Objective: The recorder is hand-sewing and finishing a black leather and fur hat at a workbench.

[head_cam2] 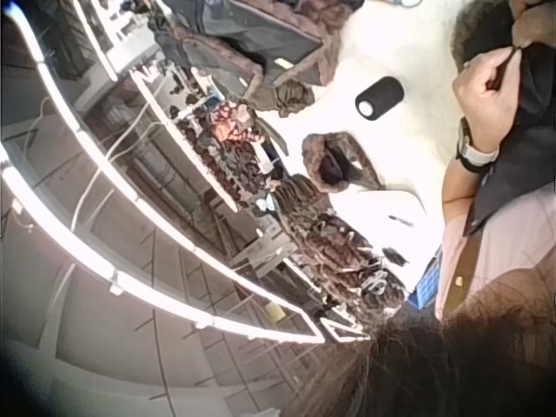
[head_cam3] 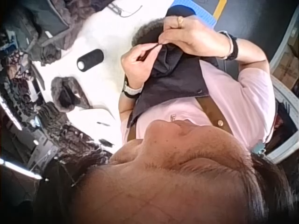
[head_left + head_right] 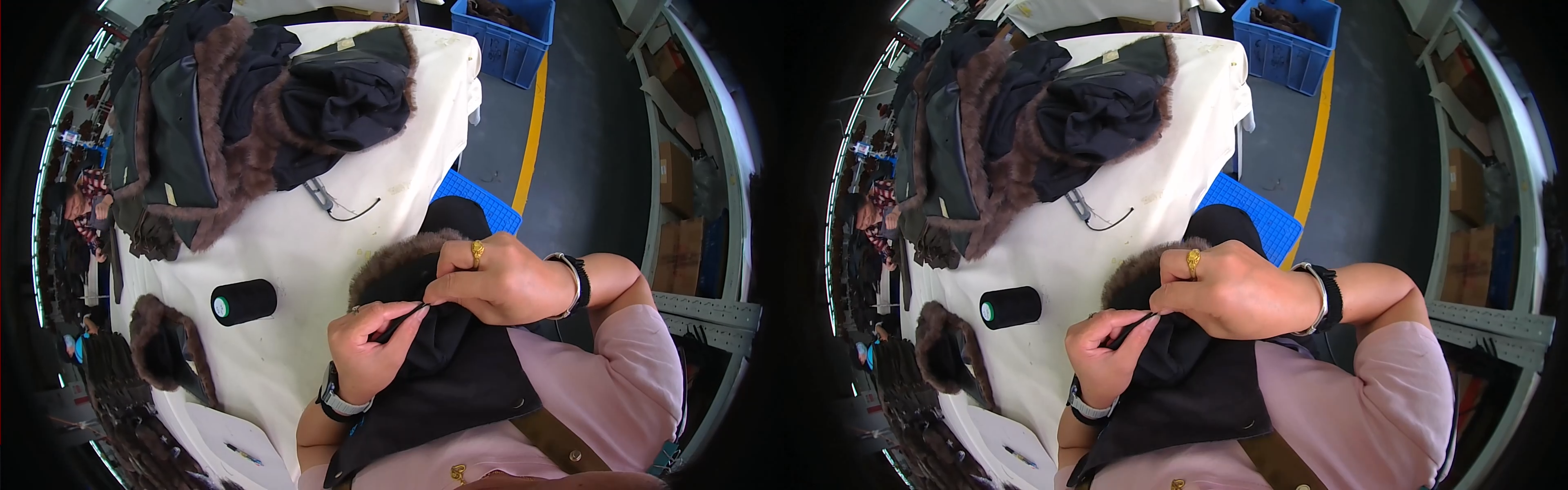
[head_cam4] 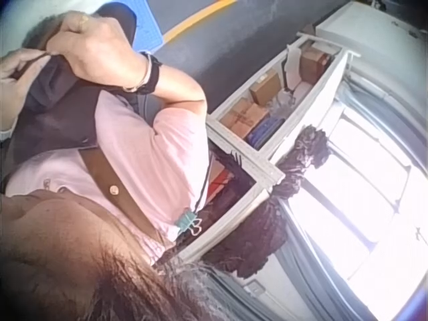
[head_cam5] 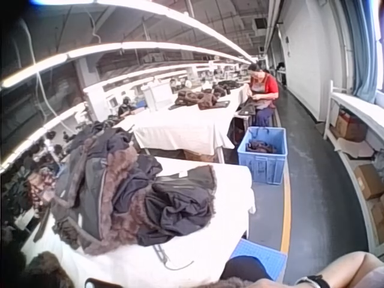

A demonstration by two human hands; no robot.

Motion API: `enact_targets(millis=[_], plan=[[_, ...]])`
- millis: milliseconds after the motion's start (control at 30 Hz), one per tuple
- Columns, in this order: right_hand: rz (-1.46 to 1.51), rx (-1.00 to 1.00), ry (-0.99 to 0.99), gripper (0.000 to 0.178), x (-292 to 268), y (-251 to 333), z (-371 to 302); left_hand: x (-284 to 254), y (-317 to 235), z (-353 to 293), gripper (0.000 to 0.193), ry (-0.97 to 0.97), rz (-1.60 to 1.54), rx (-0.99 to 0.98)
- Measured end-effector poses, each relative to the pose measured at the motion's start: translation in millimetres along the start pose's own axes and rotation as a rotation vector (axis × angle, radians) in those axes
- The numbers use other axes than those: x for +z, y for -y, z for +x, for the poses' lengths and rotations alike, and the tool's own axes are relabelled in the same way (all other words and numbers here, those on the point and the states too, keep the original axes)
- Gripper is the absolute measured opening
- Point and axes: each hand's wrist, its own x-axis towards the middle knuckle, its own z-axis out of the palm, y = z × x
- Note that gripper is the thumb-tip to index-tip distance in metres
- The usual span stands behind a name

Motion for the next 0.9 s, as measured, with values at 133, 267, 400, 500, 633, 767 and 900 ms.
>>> enact_targets(millis=[133,267,400,500,633,767,900], plan=[[0.187,0.089,-0.083,0.022,12,-3,-5,1,3,-1,0.015,-0.009,-0.007,0.016],[0.492,0.26,-0.056,0.013,17,-6,-7,0,5,-2,0.015,-0.008,-0.015,0.016],[0.638,0.375,0.0,0.009,15,-7,-7,0,5,-2,0.016,-0.003,-0.043,0.039],[0.736,0.451,0.033,0.005,14,-7,-6,0,7,-2,0.017,-0.002,-0.034,0.058],[0.852,0.557,0.093,0.004,13,-9,-5,0,8,-2,0.017,-0.001,-0.023,0.093],[0.937,0.658,0.179,0.004,11,-12,-2,1,8,-2,0.017,0.004,-0.031,0.089],[0.874,0.635,0.15,0.004,8,-13,-2,0,6,-1,0.015,0.002,-0.017,0.055]])
